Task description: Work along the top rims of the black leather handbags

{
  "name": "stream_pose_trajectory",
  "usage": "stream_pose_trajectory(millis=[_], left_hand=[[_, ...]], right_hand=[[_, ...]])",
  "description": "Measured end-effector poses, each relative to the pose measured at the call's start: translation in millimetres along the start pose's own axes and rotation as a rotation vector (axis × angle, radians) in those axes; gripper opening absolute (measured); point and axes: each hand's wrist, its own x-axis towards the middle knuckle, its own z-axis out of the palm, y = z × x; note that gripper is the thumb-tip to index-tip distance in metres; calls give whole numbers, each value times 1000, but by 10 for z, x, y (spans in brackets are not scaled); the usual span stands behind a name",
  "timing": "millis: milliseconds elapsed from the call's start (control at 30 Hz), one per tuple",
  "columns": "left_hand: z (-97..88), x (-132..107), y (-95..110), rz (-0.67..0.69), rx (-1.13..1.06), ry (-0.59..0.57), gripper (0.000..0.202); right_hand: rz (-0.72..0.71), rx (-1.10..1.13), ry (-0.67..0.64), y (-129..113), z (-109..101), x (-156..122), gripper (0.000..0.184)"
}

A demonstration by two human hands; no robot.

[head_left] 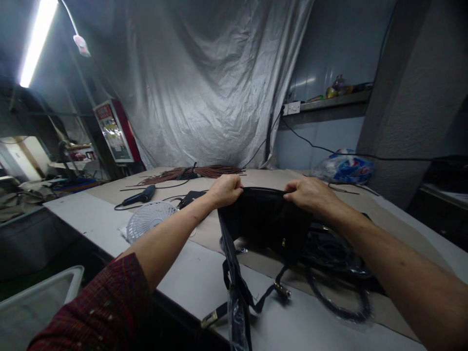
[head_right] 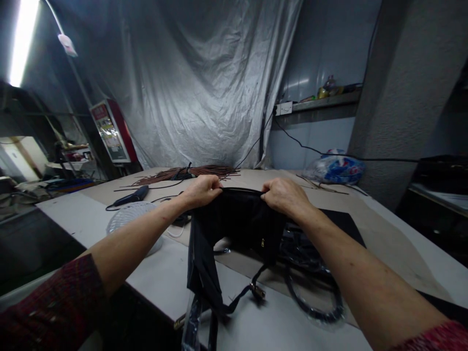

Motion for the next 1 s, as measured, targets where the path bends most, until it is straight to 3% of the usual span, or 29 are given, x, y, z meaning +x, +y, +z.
stream_pose_trajectory(millis=[200, 333, 500, 767, 1000], left_hand=[[2, 4, 20, -21, -1, 3, 8], [-15, 0, 30, -24, 11, -12, 7], [-4, -11, 6, -17, -1, 2, 7], [17, -6, 7, -9, 10, 6, 7], [13, 18, 56, 31, 12, -39, 8]], right_hand=[[-87, 0, 35, -140, 53, 50, 29], [-161, 90, -6, -274, 100, 68, 20], [-116, 177, -41, -323, 136, 131, 18], [-150, -52, 50, -381, 138, 121, 23], [-302, 81, -2, -596, 215, 177, 26]])
